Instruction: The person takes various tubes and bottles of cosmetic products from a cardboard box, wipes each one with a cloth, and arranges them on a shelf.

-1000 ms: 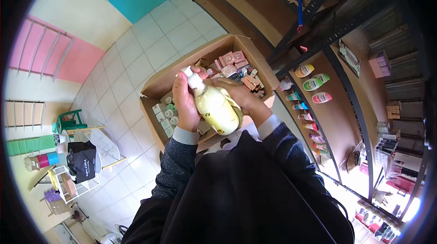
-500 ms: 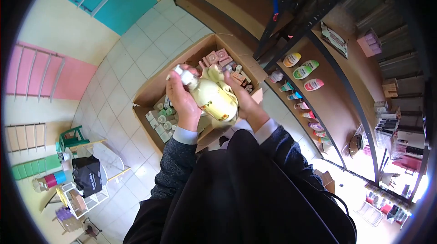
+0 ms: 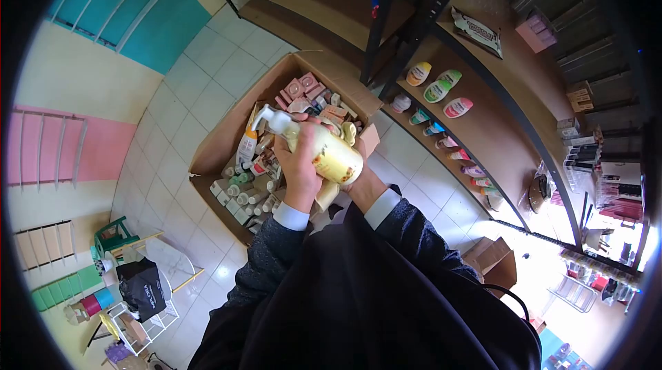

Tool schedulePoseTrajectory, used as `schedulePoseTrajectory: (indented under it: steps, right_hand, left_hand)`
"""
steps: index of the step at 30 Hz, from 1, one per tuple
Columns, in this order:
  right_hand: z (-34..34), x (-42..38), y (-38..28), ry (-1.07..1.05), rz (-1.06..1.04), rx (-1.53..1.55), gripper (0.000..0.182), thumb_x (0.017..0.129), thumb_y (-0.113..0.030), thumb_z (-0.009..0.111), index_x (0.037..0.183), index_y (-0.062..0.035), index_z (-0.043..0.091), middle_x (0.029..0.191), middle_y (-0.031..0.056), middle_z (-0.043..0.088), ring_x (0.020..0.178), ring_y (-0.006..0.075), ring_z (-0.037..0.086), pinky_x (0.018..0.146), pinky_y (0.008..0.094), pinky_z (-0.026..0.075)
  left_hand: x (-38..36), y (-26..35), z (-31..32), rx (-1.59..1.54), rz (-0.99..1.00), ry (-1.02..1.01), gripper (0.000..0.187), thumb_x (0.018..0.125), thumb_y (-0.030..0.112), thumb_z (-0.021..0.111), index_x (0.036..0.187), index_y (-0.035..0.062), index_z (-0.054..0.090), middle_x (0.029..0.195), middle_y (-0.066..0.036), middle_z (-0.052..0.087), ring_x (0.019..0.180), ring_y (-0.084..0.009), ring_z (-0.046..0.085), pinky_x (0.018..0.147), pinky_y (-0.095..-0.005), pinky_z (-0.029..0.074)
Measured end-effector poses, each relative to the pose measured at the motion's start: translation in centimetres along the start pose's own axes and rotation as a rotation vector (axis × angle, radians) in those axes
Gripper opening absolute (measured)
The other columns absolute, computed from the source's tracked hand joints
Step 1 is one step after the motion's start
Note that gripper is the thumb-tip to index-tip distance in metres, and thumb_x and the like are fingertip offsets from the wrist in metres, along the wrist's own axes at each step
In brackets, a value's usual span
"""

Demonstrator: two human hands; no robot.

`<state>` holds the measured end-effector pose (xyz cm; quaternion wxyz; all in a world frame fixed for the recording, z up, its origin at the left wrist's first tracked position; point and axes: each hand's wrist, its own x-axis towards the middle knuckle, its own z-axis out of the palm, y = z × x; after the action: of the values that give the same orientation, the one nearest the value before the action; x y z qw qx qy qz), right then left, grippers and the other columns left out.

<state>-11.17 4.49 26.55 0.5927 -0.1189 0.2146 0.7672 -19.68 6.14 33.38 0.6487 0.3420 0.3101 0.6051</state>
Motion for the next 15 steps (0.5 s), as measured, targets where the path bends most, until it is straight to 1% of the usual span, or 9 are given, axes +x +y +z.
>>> schedulePoseTrajectory:
  steps: [1,3,6,7,8,10,12,13,15]
  right_hand:
    - [0.3,-0.3,-0.5,-0.001,-0.002,0.003,0.054,0.089,-0.044,0.019,0.120,-0.0077,0.043,0.112,0.0168,0.054,0.099,0.0340,0.056,0.084,0.0483,0.047]
    - [2.0,-1.4,-1.7,0.047,-0.504,-0.278,0.051,0.090,-0.042,0.021,0.118,-0.0052,0.043,0.109,0.0160,0.055,0.097,0.0308,0.057,0.083,0.0441,0.048]
    - [5.3,-5.1,-3.2,-0.167,-0.809,-0.965,0.038,0.091,-0.031,0.039,0.112,-0.0007,0.046,0.106,0.0134,0.056,0.093,0.0250,0.059,0.079,0.0357,0.050]
    - [5.5,-4.7,-2.2,-0.186,-0.787,-1.468,0.038,0.086,-0.030,0.049,0.114,-0.0043,0.049,0.106,0.0140,0.055,0.092,0.0279,0.060,0.078,0.0355,0.050]
    - [5.7,-5.4,-1.7,-0.297,-1.083,-1.948,0.039,0.083,-0.031,0.053,0.115,-0.0073,0.050,0.105,0.0146,0.056,0.090,0.0296,0.060,0.077,0.0362,0.050]
    - [8.1,-7.2,-0.8,-0.408,-1.403,-2.432,0.041,0.081,-0.031,0.057,0.116,-0.0103,0.051,0.104,0.0153,0.056,0.087,0.0313,0.061,0.076,0.0369,0.050]
    - [7.4,-7.6,-1.2,-0.074,-1.062,-2.291,0.031,0.076,-0.024,0.062,0.104,-0.0108,0.058,0.101,0.0169,0.057,0.084,0.0358,0.058,0.073,0.0380,0.048]
    - [6.6,-7.3,-1.6,-0.069,-1.055,-2.292,0.031,0.076,-0.024,0.062,0.104,-0.0108,0.058,0.101,0.0169,0.057,0.084,0.0358,0.058,0.073,0.0380,0.048]
    - [5.2,-6.1,-2.8,0.173,-1.164,-2.075,0.038,0.077,-0.031,0.060,0.108,-0.0107,0.056,0.095,0.0165,0.061,0.082,0.0334,0.060,0.074,0.0421,0.047]
  left_hand:
    - [0.0,0.1,0.2,-0.064,-0.109,0.129,0.028,0.087,0.029,0.055,0.099,0.0045,0.048,0.087,-0.009,0.056,0.078,-0.0251,0.060,0.071,-0.0362,0.050]
    - [0.6,0.0,-0.6,-0.100,-0.113,0.188,0.032,0.090,0.037,0.047,0.095,0.0064,0.050,0.084,-0.008,0.057,0.079,-0.0228,0.060,0.070,-0.0344,0.050]
    - [0.8,0.0,-1.2,0.053,-0.127,0.189,0.033,0.092,0.039,0.043,0.106,0.0091,0.047,0.095,-0.007,0.056,0.090,-0.0184,0.057,0.078,-0.0340,0.048]
    - [0.5,-0.6,-0.5,-0.030,-0.131,0.178,0.036,0.092,0.038,0.041,0.113,0.0088,0.044,0.105,-0.006,0.055,0.096,-0.0182,0.056,0.082,-0.0334,0.047]
    - [0.1,-0.6,-0.5,-0.055,-0.160,0.139,0.034,0.093,0.034,0.040,0.116,0.0090,0.041,0.107,-0.006,0.052,0.097,-0.0173,0.055,0.081,-0.0318,0.047]
    - [-0.2,0.0,-0.4,-0.142,-0.246,0.057,0.033,0.095,0.029,0.037,0.122,0.0109,0.036,0.112,-0.007,0.050,0.101,-0.0165,0.052,0.083,-0.0305,0.046]
    - [-0.8,-0.1,0.4,-0.061,-0.299,0.049,0.036,0.094,0.029,0.040,0.125,0.0121,0.034,0.114,-0.005,0.049,0.104,-0.0158,0.051,0.085,-0.0309,0.045]
    - [-1.3,-0.7,0.7,-0.074,-0.302,0.030,0.036,0.094,0.030,0.041,0.125,0.0124,0.034,0.114,-0.005,0.049,0.104,-0.0157,0.051,0.085,-0.0309,0.045]
    - [-1.9,-1.8,1.4,-0.046,-0.269,0.042,0.039,0.093,0.030,0.043,0.126,0.0104,0.035,0.114,-0.004,0.049,0.103,-0.0130,0.049,0.087,-0.0297,0.041]
